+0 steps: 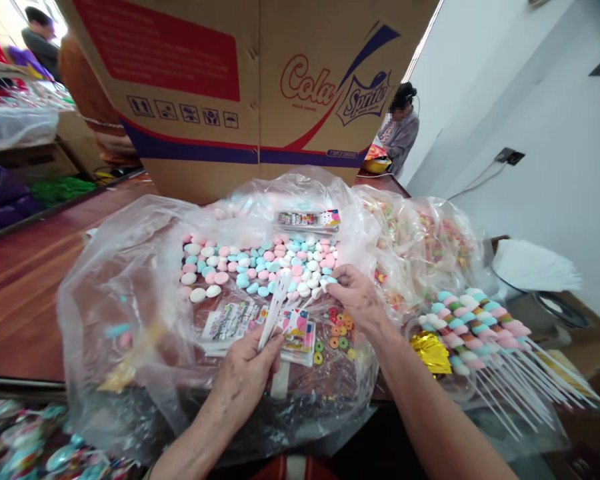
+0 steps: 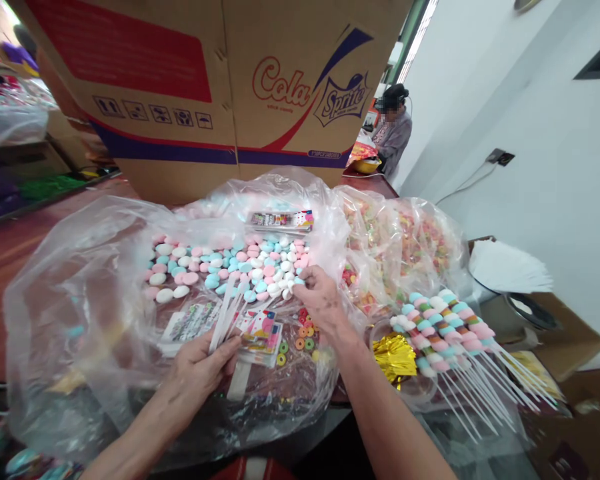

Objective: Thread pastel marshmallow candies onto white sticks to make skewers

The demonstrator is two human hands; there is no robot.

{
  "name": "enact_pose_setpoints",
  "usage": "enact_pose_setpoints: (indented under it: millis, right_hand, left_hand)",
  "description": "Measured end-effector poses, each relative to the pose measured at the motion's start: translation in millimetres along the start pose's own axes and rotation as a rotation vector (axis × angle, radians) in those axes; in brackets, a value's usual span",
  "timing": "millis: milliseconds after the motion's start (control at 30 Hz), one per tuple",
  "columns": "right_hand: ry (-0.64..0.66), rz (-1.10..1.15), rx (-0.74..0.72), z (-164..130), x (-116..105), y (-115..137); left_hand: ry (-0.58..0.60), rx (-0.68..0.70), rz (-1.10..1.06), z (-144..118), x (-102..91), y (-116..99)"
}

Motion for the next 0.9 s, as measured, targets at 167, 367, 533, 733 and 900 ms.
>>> enact_pose_setpoints:
  millis: [167, 367, 533, 733, 900]
  right_hand:
    - [0.069, 0.660, 0.157, -3.5, 8.5, 5.4]
    - [0.107, 0.784, 0.213, -6.0, 10.4, 12.6]
    - [0.147, 0.774, 0.207, -7.3, 9.6, 14.0]
    - [0.164, 0.762, 0.200, -7.5, 10.0, 14.5]
    - [0.149, 0.767, 0.187, -6.8, 10.7, 13.6]
  left_hand:
    - [0.061, 0.048, 0.166, 1.3, 0.8, -1.7]
    - [0.043, 0.070, 0.181, 3.1, 0.4, -0.4]
    - [0.023, 0.083, 0.194, 1.6, 0.4, -7.9]
    - [0.009, 0.103, 0.250, 2.5, -0.1, -10.7]
    - [0.020, 0.120, 0.335, 3.5, -2.3, -9.5]
Point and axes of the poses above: each hand's wrist, its own z-axis towards the middle knuckle, its own x-axis out of the palm, y = z × x, the point moved 1 cm from there along z, towards the middle knuckle, and after that the axes turned 6 degrees about z, right-handed, at the moved point
